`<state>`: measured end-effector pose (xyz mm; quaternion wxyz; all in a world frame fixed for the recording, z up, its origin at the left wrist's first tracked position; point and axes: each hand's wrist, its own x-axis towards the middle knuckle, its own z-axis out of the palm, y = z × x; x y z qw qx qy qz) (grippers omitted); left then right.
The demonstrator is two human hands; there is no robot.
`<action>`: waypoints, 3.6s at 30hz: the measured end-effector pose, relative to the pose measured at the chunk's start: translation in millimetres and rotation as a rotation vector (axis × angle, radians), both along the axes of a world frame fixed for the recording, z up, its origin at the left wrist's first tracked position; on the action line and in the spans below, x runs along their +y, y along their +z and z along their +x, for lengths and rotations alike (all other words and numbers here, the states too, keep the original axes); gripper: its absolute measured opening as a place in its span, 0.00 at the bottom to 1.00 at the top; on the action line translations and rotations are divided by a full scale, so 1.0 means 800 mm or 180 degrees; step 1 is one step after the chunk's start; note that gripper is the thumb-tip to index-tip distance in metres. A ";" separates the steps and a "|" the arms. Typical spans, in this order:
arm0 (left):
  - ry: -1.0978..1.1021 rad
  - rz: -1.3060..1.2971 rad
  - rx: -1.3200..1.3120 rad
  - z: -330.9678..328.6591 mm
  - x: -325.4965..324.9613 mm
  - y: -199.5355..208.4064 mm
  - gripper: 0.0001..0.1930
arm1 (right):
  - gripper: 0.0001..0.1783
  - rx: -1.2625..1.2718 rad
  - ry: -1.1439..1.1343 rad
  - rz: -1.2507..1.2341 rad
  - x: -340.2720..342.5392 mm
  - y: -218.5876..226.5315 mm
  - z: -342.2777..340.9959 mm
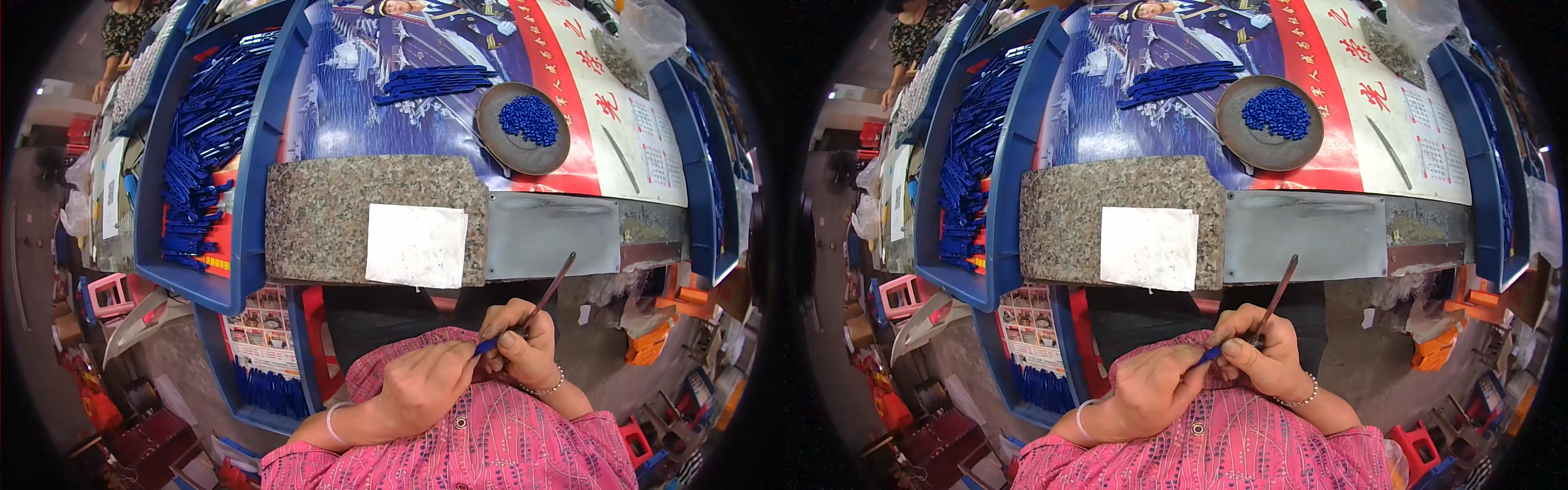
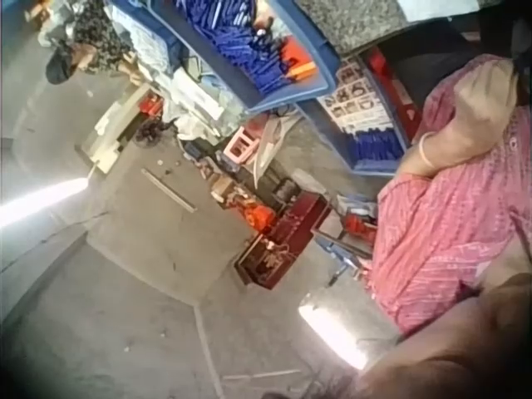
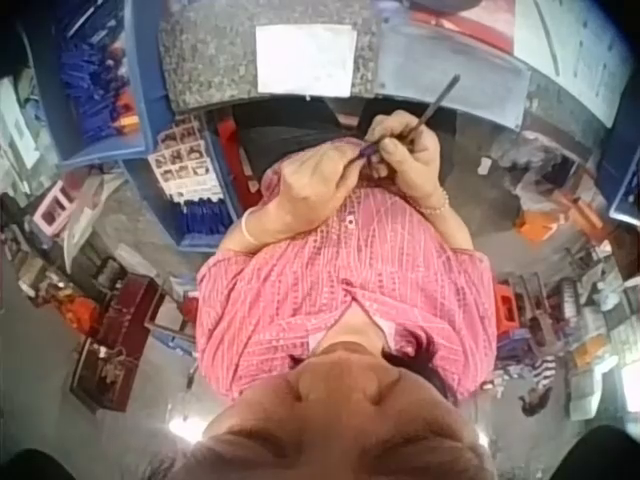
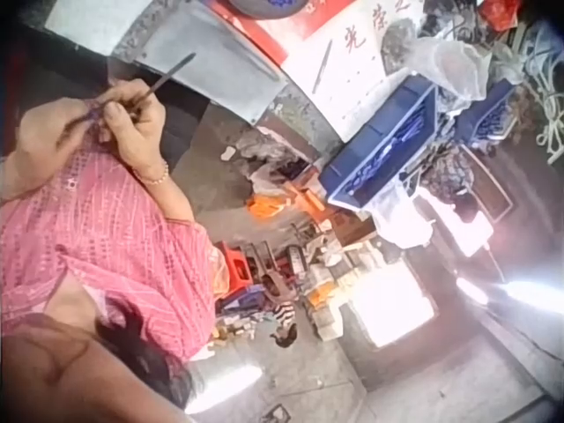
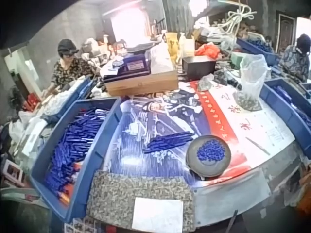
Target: The worker is assembling small blue pen-like components and beads onto cards at a factory workstation.
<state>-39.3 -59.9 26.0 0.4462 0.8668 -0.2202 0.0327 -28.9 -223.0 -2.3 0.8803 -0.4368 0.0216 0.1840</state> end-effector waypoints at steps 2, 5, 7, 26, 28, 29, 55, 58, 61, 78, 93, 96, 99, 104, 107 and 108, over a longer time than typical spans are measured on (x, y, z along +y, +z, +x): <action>-0.0071 -0.0041 0.0410 -0.001 0.003 0.004 0.11 | 0.11 -0.0002 0.0059 -0.0020 -0.004 0.001 -0.001; -0.0083 -0.0343 0.1012 -0.003 0.003 0.001 0.11 | 0.08 0.0059 0.0102 -0.0178 -0.004 0.002 -0.001; -0.0035 -0.0607 0.1209 -0.003 0.002 -0.001 0.11 | 0.08 0.0125 0.0074 -0.0320 -0.004 0.004 -0.002; 0.0192 -0.3146 0.4570 0.008 0.010 -0.010 0.07 | 0.09 0.0828 0.0336 -0.0794 -0.004 0.001 0.009; 0.0354 -0.3261 0.4967 0.010 0.011 -0.009 0.10 | 0.09 0.0817 0.0332 -0.0796 -0.005 0.000 0.008; 0.0347 -0.3244 0.4981 0.010 0.012 -0.010 0.10 | 0.10 0.0798 0.0336 -0.0706 -0.005 -0.001 0.007; 0.0006 -0.3850 0.5552 0.012 0.010 -0.023 0.13 | 0.12 0.0601 0.0324 -0.0637 -0.005 -0.010 0.006; -0.0006 -0.3828 0.5493 0.013 0.010 -0.022 0.13 | 0.11 0.0562 0.0322 -0.0618 -0.005 -0.012 0.005; 0.0015 -0.3863 0.5469 0.013 0.009 -0.021 0.13 | 0.11 0.0565 0.0309 -0.0633 -0.004 -0.013 0.005; 0.0184 -0.3568 0.5195 0.011 0.007 -0.015 0.12 | 0.13 0.0433 0.0290 -0.0604 -0.004 -0.011 0.004; 0.0054 -0.3706 0.5032 0.012 0.005 -0.013 0.10 | 0.13 0.0467 0.0233 -0.0585 -0.004 -0.010 0.005; 0.0217 -0.3376 0.4746 0.012 0.001 -0.006 0.09 | 0.13 0.0524 0.0215 -0.0438 -0.004 -0.010 0.004; 0.0286 -0.3060 0.4452 0.010 -0.001 -0.002 0.08 | 0.12 0.0447 0.0214 -0.0398 -0.004 -0.007 0.006; 0.0320 -0.2596 0.4152 0.010 -0.002 0.006 0.07 | 0.12 0.0450 0.0212 -0.0313 -0.005 -0.009 0.006; 0.0297 -0.2507 0.4097 0.010 -0.001 0.008 0.08 | 0.12 0.0434 0.0228 -0.0322 -0.004 -0.010 0.007; 0.0271 -0.2471 0.4069 0.010 -0.001 0.008 0.08 | 0.12 0.0443 0.0223 -0.0318 -0.004 -0.011 0.007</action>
